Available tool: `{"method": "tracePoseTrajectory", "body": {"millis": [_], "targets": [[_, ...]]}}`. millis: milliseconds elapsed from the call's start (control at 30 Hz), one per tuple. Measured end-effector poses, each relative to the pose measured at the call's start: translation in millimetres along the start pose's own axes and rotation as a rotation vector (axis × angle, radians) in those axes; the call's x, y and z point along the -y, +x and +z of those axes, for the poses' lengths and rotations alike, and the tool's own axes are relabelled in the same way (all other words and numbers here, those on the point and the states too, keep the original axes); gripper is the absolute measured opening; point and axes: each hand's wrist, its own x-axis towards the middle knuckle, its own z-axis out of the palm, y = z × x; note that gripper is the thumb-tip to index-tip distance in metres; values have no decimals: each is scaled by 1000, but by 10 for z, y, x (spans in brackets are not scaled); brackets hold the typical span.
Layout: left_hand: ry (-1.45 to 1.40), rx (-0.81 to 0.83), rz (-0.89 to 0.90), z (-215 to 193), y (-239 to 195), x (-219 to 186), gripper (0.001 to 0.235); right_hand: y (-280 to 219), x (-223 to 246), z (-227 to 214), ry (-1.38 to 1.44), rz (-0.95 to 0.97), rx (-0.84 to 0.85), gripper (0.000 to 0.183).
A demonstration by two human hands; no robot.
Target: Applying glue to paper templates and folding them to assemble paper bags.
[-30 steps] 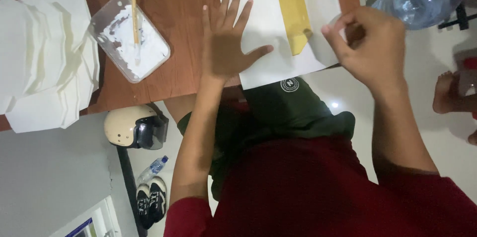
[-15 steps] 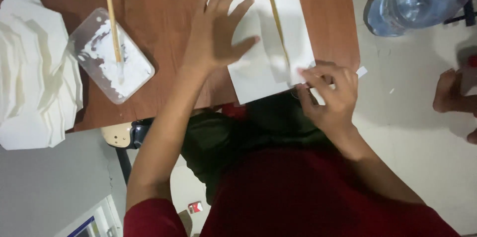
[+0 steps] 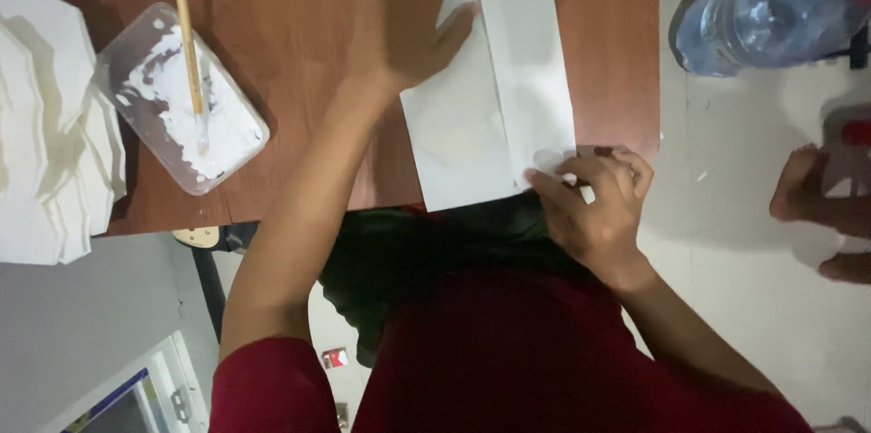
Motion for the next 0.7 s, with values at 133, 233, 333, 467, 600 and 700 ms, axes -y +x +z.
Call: {"method": "tracePoseTrajectory", "body": {"millis": [133, 233, 333, 467, 600, 700], "targets": [[263, 10, 35, -1, 43, 8, 47, 43, -22, -10, -44, -30, 13, 26], [186, -13, 58, 7, 3, 2, 45, 48, 19, -31, -37, -40, 16, 26], [154, -44, 84, 0, 0, 7, 45, 86, 39, -35, -33, -45, 15, 23], [179, -125, 132, 59, -93, 88, 45, 49, 27, -8, -22, -45, -3, 26], [141, -177, 146, 120, -112, 124, 46, 108, 47, -40, -12, -70, -12, 21], [54, -266, 119, 210, -159, 193, 29, 72, 37, -26, 2, -40, 5, 19]]}}
